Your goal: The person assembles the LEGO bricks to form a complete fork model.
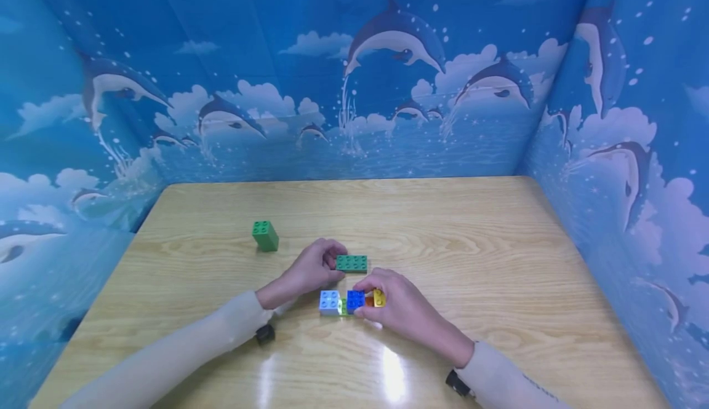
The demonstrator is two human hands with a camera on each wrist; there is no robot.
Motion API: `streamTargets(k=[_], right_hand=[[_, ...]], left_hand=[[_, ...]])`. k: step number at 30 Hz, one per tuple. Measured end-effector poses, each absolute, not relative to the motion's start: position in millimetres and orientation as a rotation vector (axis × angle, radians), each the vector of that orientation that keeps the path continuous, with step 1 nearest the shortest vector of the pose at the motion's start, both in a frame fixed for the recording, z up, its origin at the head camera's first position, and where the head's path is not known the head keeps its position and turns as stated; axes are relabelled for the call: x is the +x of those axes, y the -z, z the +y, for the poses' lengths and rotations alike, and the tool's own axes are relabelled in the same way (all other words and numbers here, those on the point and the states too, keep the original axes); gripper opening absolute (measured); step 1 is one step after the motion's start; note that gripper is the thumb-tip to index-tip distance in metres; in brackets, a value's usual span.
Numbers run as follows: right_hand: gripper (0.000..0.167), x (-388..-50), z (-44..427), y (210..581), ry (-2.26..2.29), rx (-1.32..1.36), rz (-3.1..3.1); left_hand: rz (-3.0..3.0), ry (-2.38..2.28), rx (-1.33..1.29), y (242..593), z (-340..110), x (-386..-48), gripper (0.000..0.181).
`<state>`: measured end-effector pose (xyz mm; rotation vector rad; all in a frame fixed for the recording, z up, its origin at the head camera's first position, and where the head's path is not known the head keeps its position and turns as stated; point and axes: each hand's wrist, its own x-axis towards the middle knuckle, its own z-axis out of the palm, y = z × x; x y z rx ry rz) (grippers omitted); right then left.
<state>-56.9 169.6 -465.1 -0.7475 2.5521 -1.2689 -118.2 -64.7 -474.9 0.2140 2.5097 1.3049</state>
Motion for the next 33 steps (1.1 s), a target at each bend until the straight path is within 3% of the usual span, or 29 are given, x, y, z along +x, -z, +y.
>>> streamTargets(k=[6, 15, 20, 33], right_hand=[[0.038, -57.6, 169.9, 463.8, 1.206, -0.775, 2.579], [0.061, -57.6, 175.7, 465.9, 1.186, -0.818, 2.598], [0.057, -54.6, 182.9, 467.7, 1.227, -0.794, 2.605], [0.049, -44.7, 207.3, 465.8, 1.296, -0.669, 2.621]], left_hand=[[2.487, -1.361, 0.167, 475.4, -68.5, -115.1, 0.054], [2.466, -1.463, 0.022, 467.7, -84.4, -100.6, 0.044], [2.420, -1.499, 0.125, 466.4, -94.7, -87.4, 0.042], [2.363, -1.425, 0.331, 473.1, -108.4, -52.0, 0.059]])
